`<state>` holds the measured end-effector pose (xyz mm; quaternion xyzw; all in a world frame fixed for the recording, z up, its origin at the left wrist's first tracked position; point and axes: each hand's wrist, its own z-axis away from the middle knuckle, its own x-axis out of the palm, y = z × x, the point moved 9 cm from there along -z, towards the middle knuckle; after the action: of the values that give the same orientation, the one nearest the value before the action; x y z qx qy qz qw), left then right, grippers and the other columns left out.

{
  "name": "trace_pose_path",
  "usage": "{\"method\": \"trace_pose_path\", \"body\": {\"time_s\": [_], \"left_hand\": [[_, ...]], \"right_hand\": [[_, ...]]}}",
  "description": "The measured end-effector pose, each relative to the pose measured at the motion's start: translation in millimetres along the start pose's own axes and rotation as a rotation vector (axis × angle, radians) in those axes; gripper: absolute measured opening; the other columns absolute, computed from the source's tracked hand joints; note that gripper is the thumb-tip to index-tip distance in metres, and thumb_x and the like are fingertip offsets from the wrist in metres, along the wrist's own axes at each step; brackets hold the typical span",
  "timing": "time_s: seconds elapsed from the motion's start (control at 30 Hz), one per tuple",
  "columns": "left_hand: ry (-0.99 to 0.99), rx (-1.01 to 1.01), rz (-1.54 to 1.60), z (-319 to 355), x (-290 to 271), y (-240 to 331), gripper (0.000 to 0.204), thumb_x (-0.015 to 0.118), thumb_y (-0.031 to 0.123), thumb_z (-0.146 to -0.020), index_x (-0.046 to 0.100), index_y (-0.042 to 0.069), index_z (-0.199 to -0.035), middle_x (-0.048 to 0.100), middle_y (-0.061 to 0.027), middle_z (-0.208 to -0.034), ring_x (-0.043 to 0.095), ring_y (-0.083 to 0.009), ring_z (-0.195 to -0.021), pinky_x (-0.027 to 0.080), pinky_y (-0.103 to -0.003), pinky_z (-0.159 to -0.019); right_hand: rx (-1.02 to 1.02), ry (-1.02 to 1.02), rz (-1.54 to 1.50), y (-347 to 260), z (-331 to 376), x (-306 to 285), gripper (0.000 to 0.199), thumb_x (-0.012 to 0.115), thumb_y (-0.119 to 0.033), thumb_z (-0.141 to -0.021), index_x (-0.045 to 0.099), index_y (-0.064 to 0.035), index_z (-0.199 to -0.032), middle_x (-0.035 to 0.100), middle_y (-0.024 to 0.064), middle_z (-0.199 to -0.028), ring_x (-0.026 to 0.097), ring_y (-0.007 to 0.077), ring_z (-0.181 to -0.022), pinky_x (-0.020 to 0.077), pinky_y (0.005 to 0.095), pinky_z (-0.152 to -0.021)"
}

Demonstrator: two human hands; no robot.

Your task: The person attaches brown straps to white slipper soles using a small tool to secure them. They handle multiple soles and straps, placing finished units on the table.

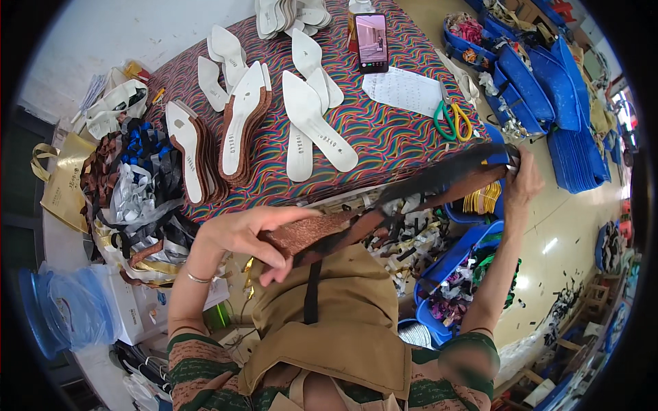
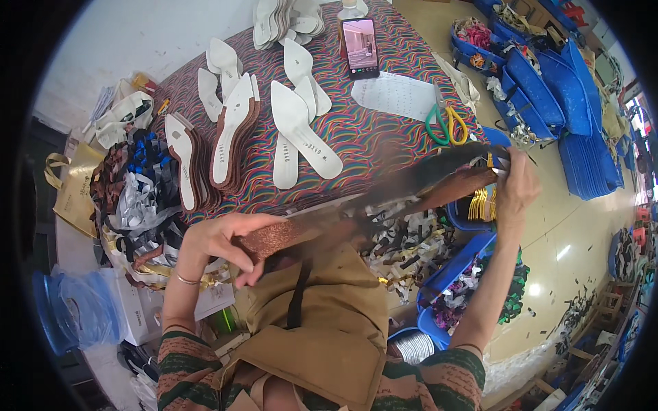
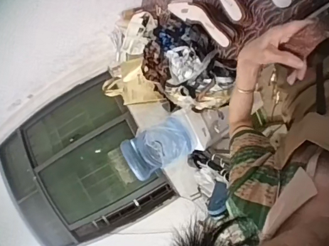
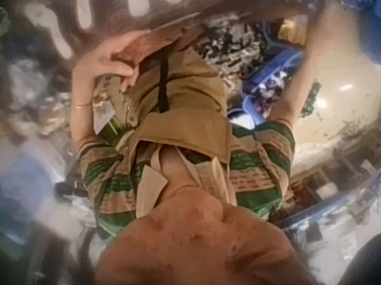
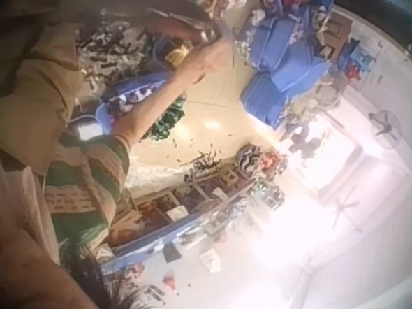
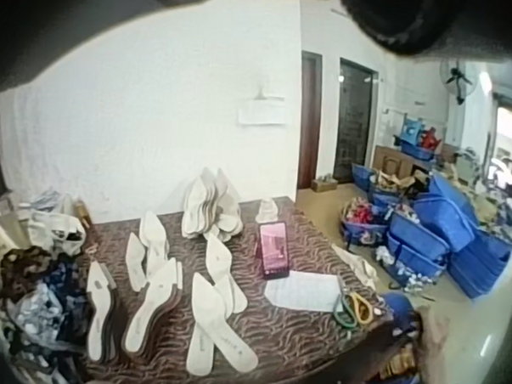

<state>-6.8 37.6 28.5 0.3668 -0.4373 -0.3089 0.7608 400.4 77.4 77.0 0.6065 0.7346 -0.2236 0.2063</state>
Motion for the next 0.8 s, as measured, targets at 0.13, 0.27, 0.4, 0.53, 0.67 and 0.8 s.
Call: {"method": "trace_pose_path", "body": {"time_s": [0.13,0.27,0.4,0.53,0.67,0.8], "left_hand": [[0.155,0.138,-0.025,24.2,-19.5,13.7,0.047,0.062,0.0,-0.08,0.048,-0.011,-0.124,0.068,-0.0217,-0.078,0.067,-0.029,-0.06,0.056,-0.04,-0.061],[-0.271,0.799,-0.23,47.9,-15.4,67.8,0.055,0.064,0.014,-0.083,0.047,0.015,-0.135,0.064,-0.0276,-0.104,0.063,-0.0383,-0.092,0.034,-0.065,-0.094],[-0.056,0.87,0.032,34.5,-2.9,85.9,0.08,0.071,0.011,-0.078,0.028,0.008,-0.145,0.063,-0.0293,-0.107,0.062,-0.0419,-0.097,0.04,-0.06,-0.093],[0.039,0.472,0.19,48.4,-13.8,46.5,0.087,0.071,0.005,-0.077,0.021,0.004,-0.149,0.065,-0.0279,-0.099,0.066,-0.0373,-0.084,0.052,-0.047,-0.079],[0.047,0.021,-0.109,58.7,-21.1,2.9,0.081,0.07,0.008,-0.081,0.022,-0.006,-0.145,0.067,-0.0211,-0.081,0.066,-0.0168,-0.06,0.051,-0.026,-0.049],[0.237,-0.087,0.04,70.9,-26.1,2.0,0.061,0.074,0.007,-0.078,0.046,-0.01,-0.129,0.066,-0.019,-0.073,0.066,-0.0198,-0.058,0.049,-0.027,-0.046]], "right_hand": [[-0.074,-0.043,-0.081,-14.7,-1.7,-3.6,0.019,0.064,0.005,-0.079,0.058,-0.0032,-0.095,0.06,0.0104,-0.076,0.06,0.024,-0.063,0.0436,0.0316,-0.054],[0.352,-0.161,-0.514,-24.3,21.0,22.1,0.008,0.063,-0.003,-0.087,0.058,-0.0047,-0.094,0.057,0.0034,-0.067,0.056,0.0139,-0.058,0.0379,0.0261,-0.049],[0.997,-0.197,-1.338,-50.2,60.1,54.3,0.015,0.061,-0.024,-0.094,0.059,-0.0089,-0.095,0.053,-0.0008,-0.062,0.042,0.0053,-0.045,0.0292,0.0209,-0.04],[1.188,-0.219,-1.513,-27.5,87.4,73.2,0.012,0.067,-0.016,-0.091,0.06,-0.0083,-0.097,0.054,0.0013,-0.059,0.047,0.0079,-0.045,0.0332,0.0241,-0.039],[0.169,-0.18,-0.112,-3.4,50.4,29.9,0.014,0.061,0.005,-0.084,0.06,-0.0045,-0.094,0.067,0.0126,-0.075,0.063,0.0232,-0.06,0.0487,0.0344,-0.056],[0.223,-0.116,-0.053,27.4,37.0,8.1,0.019,0.06,0.008,-0.079,0.059,-0.0051,-0.092,0.069,0.0118,-0.078,0.066,0.0267,-0.064,0.0484,0.0345,-0.055]]}}
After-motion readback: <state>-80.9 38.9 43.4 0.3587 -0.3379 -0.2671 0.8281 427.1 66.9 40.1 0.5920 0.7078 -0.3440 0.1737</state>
